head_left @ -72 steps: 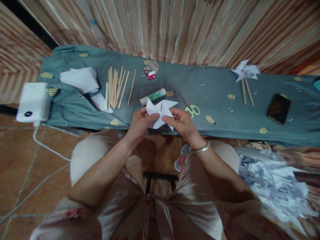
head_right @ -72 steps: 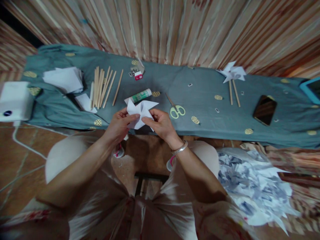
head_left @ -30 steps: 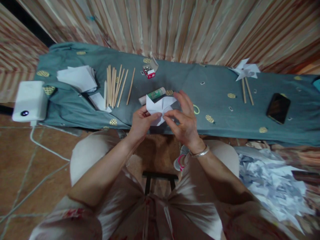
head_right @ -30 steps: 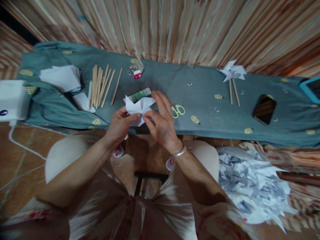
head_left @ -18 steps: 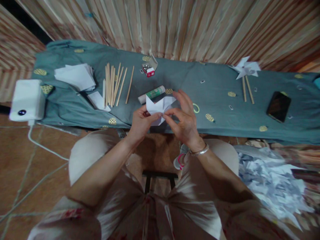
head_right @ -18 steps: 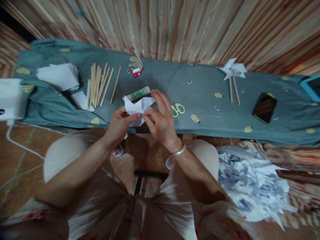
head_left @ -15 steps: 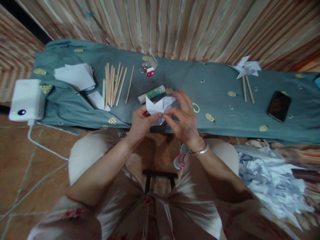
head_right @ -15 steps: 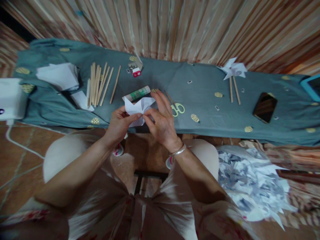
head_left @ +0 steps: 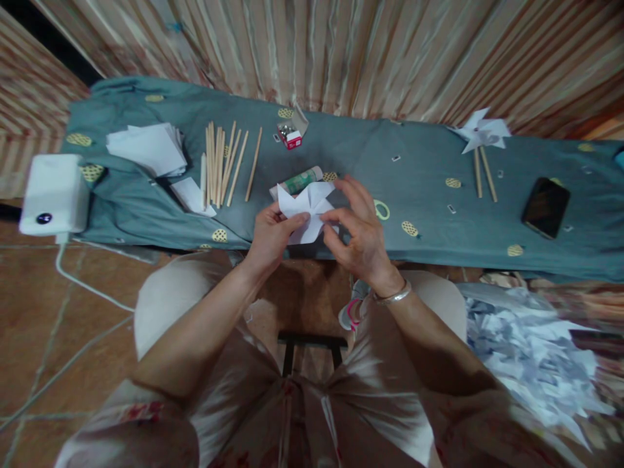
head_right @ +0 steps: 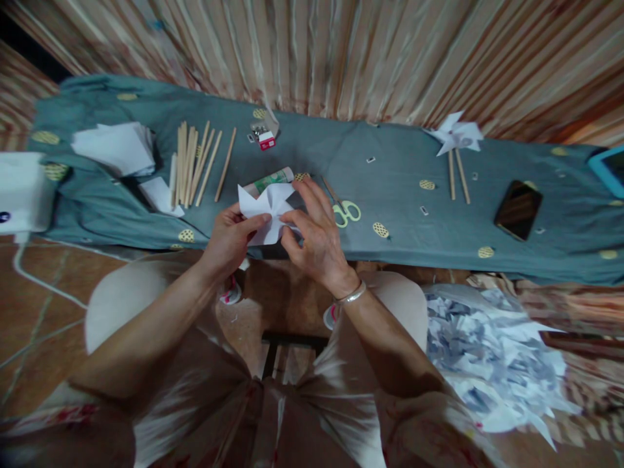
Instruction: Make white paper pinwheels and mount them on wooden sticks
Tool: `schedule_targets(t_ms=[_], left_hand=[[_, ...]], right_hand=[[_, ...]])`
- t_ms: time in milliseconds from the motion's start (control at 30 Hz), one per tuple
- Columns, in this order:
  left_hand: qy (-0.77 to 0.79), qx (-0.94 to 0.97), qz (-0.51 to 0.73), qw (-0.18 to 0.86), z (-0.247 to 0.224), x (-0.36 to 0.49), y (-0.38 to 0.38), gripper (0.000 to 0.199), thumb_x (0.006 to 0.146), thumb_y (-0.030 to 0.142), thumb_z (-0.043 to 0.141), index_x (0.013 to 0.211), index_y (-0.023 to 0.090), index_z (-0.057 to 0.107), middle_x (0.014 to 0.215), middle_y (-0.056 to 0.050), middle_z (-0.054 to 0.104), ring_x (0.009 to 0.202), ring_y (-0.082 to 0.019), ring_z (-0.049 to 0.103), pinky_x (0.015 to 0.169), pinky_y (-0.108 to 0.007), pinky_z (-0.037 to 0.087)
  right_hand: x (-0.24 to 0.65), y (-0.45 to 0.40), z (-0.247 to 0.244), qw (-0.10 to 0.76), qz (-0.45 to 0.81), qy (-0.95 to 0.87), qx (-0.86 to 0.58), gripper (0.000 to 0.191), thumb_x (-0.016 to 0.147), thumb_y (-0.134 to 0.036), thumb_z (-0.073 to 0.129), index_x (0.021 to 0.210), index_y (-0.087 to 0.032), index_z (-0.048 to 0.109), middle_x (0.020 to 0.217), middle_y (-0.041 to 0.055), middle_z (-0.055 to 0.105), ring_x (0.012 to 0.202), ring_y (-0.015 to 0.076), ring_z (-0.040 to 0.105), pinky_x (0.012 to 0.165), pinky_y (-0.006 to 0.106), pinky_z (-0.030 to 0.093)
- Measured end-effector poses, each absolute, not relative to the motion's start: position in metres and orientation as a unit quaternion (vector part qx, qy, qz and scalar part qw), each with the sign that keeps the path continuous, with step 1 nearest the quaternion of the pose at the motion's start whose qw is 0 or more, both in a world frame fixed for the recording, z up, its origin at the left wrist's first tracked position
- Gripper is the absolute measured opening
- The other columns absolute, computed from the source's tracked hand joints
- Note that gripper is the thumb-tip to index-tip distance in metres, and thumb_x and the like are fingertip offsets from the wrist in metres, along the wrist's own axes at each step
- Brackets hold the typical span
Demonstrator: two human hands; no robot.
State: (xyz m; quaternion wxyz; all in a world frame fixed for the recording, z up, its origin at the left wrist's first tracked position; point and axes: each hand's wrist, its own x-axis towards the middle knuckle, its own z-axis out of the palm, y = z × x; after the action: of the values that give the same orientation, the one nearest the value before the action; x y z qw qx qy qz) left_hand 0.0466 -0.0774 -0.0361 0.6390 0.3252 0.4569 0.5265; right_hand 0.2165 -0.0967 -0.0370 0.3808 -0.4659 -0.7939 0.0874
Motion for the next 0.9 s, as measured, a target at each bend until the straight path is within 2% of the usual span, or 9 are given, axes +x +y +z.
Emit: schedule_targets(t_ms=[233, 467, 900], left_hand=[[0.449, 0.340, 0.521, 0.642, -0.0345, 0.0480, -0.0796, 0.033, 0.054, 0.025, 0.085, 0.084, 0.019, 0.074, 0.075, 0.002, 0.074, 0.065, -0.013, 0.063, 0.066, -0.026, 0.052], [0.450, 0.358, 0.518, 0.634, -0.0344, 0.0477, -0.0825, 0.034, 0.056, 0.024, 0.086, 0.087, 0.018, 0.074, 0.076, 0.001, 0.074, 0.065, -0.014, 0.063, 0.066, -0.026, 0.052], [0.459, 0.364, 0.521, 0.621, -0.0350, 0.0486, -0.0831, 0.041, 0.053, 0.025, 0.088, 0.091, 0.016, 0.073, 0.081, 0.001, 0.074, 0.070, -0.014, 0.063, 0.071, -0.027, 0.051]], right_hand=[[0.2140, -0.0978, -0.0366, 0.390, 0.062, -0.793, -0.464, 0.007, 0.089, -0.023, 0.058, 0.087, -0.024, 0.064, 0.152, 0.0050, 0.048, 0.147, 0.0284, 0.035, 0.120, 0.052, 0.033], [0.2138, -0.0955, -0.0404, 0.401, 0.058, -0.786, -0.467, 0.009, 0.092, -0.028, 0.056, 0.089, -0.025, 0.063, 0.152, 0.0041, 0.048, 0.147, 0.0281, 0.037, 0.119, 0.056, 0.033], [0.2105, -0.0975, -0.0387, 0.382, 0.058, -0.774, -0.501, 0.009, 0.090, -0.026, 0.059, 0.082, -0.025, 0.062, 0.150, 0.0054, 0.050, 0.147, 0.0271, 0.035, 0.120, 0.052, 0.033]])
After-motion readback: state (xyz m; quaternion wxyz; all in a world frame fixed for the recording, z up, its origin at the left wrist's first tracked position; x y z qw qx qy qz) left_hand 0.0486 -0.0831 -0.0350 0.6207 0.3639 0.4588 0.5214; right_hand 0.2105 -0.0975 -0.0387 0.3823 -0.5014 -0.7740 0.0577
